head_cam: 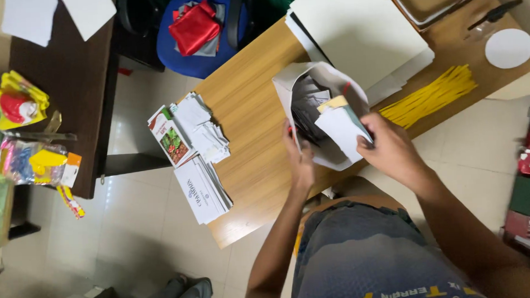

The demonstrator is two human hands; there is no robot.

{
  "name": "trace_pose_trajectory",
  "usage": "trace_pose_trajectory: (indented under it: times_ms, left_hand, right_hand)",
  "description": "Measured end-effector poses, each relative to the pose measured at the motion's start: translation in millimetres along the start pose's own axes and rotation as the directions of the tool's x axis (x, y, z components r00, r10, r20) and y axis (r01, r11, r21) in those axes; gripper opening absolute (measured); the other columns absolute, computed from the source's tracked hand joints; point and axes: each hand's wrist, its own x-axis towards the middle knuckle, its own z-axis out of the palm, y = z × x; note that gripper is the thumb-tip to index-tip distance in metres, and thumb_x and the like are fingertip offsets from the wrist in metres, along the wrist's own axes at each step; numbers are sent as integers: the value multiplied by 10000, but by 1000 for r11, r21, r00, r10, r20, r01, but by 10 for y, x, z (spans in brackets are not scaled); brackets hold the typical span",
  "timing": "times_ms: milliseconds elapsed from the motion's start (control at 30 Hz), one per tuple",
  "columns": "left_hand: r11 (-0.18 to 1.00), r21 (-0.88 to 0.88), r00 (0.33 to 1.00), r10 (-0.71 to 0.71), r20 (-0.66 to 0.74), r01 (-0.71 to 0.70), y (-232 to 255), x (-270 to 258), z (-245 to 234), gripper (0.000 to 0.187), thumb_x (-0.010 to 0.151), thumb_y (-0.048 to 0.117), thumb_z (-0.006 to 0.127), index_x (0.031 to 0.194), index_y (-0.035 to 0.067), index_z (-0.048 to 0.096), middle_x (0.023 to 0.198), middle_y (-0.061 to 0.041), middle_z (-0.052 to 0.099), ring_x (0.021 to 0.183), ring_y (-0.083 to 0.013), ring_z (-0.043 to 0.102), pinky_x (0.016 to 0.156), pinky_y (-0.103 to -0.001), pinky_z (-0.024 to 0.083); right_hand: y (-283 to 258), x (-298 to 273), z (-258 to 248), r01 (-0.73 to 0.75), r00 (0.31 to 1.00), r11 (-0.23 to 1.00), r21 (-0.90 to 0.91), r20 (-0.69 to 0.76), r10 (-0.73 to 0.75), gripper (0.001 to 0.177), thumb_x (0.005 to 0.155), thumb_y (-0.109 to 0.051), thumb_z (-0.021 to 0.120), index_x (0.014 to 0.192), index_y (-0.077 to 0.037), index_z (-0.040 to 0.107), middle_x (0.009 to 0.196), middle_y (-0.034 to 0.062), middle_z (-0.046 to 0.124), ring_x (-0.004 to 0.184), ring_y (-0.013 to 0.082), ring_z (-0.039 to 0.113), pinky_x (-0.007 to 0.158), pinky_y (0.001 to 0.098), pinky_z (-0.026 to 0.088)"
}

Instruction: Organize balloons into different packets and place them into a bag.

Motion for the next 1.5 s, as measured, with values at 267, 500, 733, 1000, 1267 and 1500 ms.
trace_pose_trajectory:
  times_ms: [267, 500, 733, 1000, 1267, 1500]
  left_hand:
    - [989, -80, 991, -129, -26, 126, 4, -105, 127, 767, 916, 165, 423, 1634, 126, 155, 1372, -110, 480, 696, -123, 426, 596, -295, 420]
    - [981, -105, 986, -164, -6, 163, 212, -135, 72, 751, 941, 104, 407, 1631, 143, 114, 1319, -89, 505, 691, -115, 434, 620, -283, 433]
    - [992, 74, 995, 101, -22, -100, -177, -192, 8, 652, 1056, 218, 432, 1635, 108, 151, 1533, -146, 415, 988, -180, 464, 867, -353, 439]
    - [992, -57, 994, -113, -6, 113, 168, -102, -34, 750, 937, 78, 382, 1653, 111, 161, 1468, -171, 448, 796, -136, 468, 716, -286, 458]
    - [990, -103, 994, -104, -34, 101, 190, -55, -3, 857, 794, 23, 366, 1628, 82, 178, 1470, -163, 433, 835, -150, 467, 715, -290, 457]
    - [999, -39, 997, -34, -66, 32, 167, -126, 91, 859, 810, 57, 372, 1647, 70, 179, 1507, -166, 433, 869, -158, 484, 767, -289, 476]
  right_hand:
    - [303, 968, 1030, 189, 970, 879, -438, 224, -97, 411, 914, -109, 671, 1254, 84, 541, 961, 290, 713, 954, 426, 724, 793, 489, 591]
    - [1057, 1482, 1879, 181, 869, 786, -590, 470, 153, 278, 863, -268, 644, 992, -64, 781, 1066, 207, 721, 1027, 380, 705, 862, 485, 569]
    - [732, 1429, 1776, 180, 899, 836, -518, 432, 74, 276, 911, -218, 650, 1097, -41, 755, 1087, 229, 749, 1022, 377, 725, 843, 471, 581]
    - [958, 1564, 1898, 272, 896, 736, -620, 442, 42, 233, 839, -183, 716, 1028, -56, 765, 1075, 198, 760, 1028, 336, 740, 849, 461, 597]
    - [81, 1542, 1304, 107, 992, 883, -458, 103, -68, 364, 871, -89, 575, 1212, 33, 608, 1041, 240, 720, 952, 430, 703, 785, 527, 562]
    - [1153, 1902, 1775, 219, 938, 752, -622, -78, -338, 315, 866, -101, 582, 1152, 11, 650, 1084, 238, 731, 993, 408, 716, 823, 525, 570]
